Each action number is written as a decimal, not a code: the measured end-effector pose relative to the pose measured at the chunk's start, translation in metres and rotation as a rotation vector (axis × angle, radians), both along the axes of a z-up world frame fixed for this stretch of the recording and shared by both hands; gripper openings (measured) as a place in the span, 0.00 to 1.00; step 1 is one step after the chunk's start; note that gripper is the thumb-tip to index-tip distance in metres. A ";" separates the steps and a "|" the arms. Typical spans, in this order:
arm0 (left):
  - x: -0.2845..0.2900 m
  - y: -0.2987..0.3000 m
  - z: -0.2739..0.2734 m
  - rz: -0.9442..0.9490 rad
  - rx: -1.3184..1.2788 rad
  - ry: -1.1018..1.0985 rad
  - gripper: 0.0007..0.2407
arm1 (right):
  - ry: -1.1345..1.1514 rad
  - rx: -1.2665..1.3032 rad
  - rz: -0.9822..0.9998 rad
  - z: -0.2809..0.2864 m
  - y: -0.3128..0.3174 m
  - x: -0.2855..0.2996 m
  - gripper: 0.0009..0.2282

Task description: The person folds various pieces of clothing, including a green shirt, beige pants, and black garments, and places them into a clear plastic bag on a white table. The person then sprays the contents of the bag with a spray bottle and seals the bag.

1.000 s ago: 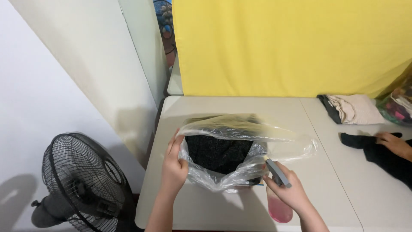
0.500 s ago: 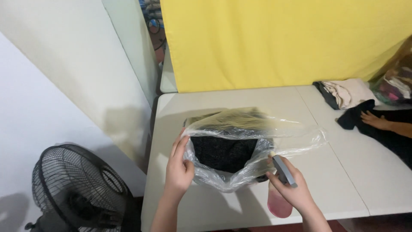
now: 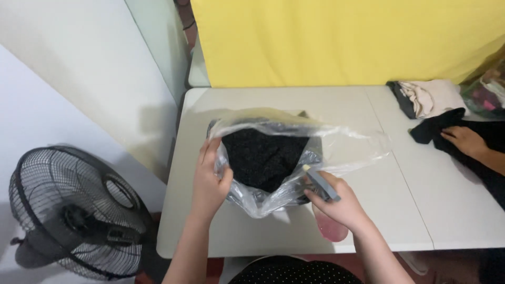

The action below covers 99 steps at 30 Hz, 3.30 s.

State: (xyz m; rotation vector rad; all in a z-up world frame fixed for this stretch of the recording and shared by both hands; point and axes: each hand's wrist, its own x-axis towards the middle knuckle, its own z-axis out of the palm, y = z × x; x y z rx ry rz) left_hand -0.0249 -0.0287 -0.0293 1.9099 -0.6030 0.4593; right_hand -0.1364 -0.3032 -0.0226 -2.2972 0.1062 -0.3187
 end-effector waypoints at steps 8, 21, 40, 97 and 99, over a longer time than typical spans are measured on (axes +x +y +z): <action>-0.012 -0.001 0.005 0.148 0.031 -0.008 0.26 | -0.139 -0.030 0.228 -0.005 0.010 0.010 0.10; -0.027 0.009 0.008 0.266 0.099 -0.045 0.30 | -0.092 -0.012 0.280 -0.020 0.000 0.022 0.07; 0.003 0.009 0.013 0.245 0.053 -0.096 0.30 | -0.084 0.362 0.130 -0.110 -0.153 -0.015 0.17; 0.070 0.083 0.095 0.056 -0.452 -0.034 0.03 | -0.681 0.975 0.035 0.050 -0.096 0.051 0.13; 0.070 0.087 0.083 0.055 -0.527 0.071 0.05 | -0.684 0.782 0.011 0.045 -0.088 0.047 0.19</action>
